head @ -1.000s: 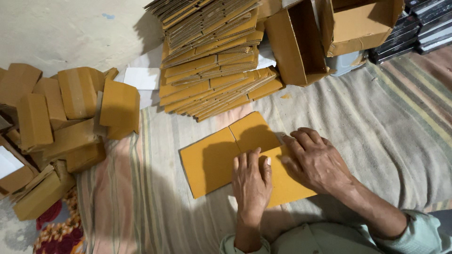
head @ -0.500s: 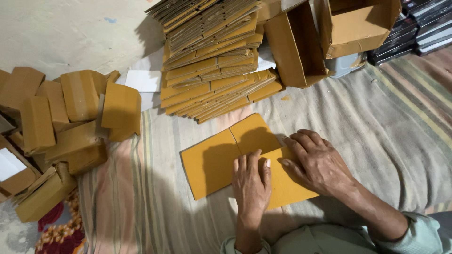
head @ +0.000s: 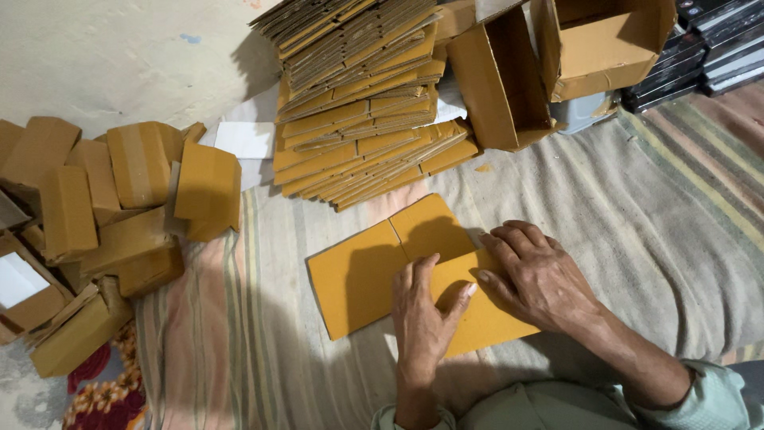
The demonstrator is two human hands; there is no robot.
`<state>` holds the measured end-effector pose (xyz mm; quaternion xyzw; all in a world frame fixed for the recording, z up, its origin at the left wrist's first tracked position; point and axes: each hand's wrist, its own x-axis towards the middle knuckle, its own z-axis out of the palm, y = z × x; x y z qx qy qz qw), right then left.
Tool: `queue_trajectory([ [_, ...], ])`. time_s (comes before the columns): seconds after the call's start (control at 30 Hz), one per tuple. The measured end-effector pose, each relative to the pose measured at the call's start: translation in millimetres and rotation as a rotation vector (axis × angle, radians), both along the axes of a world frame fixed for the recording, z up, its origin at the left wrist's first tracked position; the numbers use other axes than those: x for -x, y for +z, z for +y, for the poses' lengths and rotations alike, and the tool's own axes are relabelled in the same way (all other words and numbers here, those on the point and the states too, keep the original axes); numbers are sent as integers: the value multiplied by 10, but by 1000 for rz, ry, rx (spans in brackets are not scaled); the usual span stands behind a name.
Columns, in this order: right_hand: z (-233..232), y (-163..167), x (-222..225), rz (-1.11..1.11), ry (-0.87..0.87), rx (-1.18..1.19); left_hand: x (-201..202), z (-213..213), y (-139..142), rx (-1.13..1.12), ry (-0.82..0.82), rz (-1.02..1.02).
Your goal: The person folds flat yellow paperboard blanks into small boxes, pressing the creases and tucking the flaps to form each box, then sets finished boxes onto a growing pile beside them. They repeat this folding cycle one blank at a time across the episode.
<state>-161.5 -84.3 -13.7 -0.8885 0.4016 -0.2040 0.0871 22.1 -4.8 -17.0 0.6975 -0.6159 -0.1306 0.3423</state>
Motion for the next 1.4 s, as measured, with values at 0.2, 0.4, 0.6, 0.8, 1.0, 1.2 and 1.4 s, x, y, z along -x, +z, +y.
queue_trajectory([
  [0.2, -2, -10, 4, -3, 0, 2, 3, 1, -24, -12, 19, 15],
  [0.4, -12, -45, -2, -9, -7, -21, -5, 21, -66, 78, 0, -4],
  [0.6, -17, -53, 6, -8, -2, -6, -13, 15, -66, 41, 5, 30],
  [0.8, -3, -33, 12, -23, -10, -23, -51, 38, -71, 91, -8, 230],
  [1.0, -15, -22, -3, -2, -13, -22, -52, 35, -70, 118, -10, 195],
  [1.2, -15, -28, -2, -1, -9, -13, -59, 31, -76, 98, -16, 192],
  [1.4, -16, -31, -6, 3, -13, -36, -60, 31, -72, 141, -21, 162],
])
